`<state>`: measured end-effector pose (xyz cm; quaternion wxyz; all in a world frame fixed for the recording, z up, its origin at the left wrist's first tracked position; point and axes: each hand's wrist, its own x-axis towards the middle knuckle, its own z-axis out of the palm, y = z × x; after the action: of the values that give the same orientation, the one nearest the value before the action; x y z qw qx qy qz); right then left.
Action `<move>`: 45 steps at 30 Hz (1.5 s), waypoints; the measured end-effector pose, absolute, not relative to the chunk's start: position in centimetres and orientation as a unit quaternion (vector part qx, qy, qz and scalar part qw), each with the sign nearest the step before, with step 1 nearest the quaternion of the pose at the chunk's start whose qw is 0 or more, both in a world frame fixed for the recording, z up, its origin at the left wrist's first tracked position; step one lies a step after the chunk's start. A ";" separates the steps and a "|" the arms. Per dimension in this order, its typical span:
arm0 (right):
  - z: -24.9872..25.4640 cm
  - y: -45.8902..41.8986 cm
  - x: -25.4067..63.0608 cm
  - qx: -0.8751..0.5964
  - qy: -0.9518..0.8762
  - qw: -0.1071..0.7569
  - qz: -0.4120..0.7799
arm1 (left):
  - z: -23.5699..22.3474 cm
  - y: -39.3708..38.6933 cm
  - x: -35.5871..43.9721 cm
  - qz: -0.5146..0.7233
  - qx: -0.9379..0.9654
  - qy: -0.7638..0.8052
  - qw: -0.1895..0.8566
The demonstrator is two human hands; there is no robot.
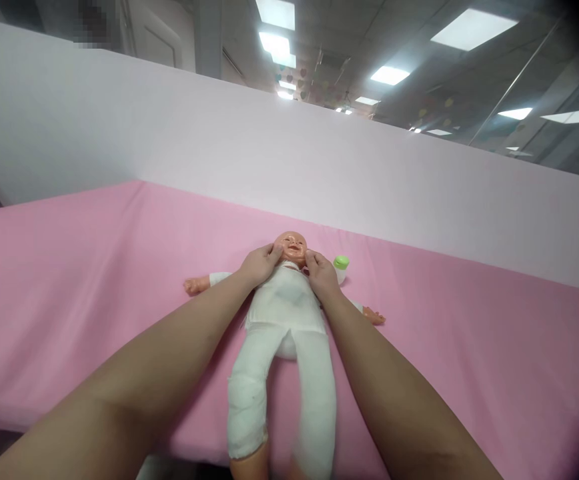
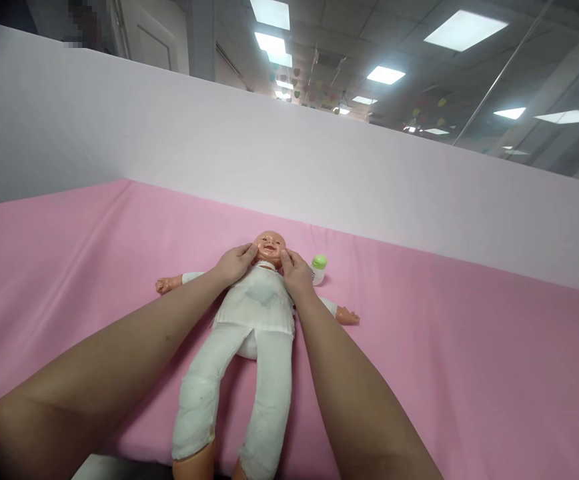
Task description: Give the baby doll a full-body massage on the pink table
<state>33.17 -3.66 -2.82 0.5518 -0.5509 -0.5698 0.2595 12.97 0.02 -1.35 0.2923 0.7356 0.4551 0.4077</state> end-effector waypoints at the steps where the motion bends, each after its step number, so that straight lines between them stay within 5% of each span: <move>1: -2.6 -3.8 33.0 -0.567 -0.573 0.541 0.240 | -1.3 -0.1 13.0 0.405 0.736 0.459 0.289; 10: -2.2 -3.9 32.6 -0.619 -0.585 0.489 0.188 | -1.1 -0.4 13.1 0.367 0.750 0.483 0.264; 23: -2.7 -3.7 33.3 -0.504 -0.574 0.551 0.335 | -2.3 1.0 13.4 0.434 0.707 0.467 0.307; 34: -1.7 -4.5 32.5 -0.638 -0.596 0.462 0.156 | -1.2 -0.6 13.4 0.366 0.751 0.485 0.259; 45: -2.6 -3.4 33.6 -0.580 -0.614 0.493 0.211 | -1.8 0.3 13.5 0.410 0.714 0.475 0.309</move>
<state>33.63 -3.43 -2.61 0.4927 -0.5798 -0.6136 0.2113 13.52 0.25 -1.84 0.3094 0.7140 0.4754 0.4105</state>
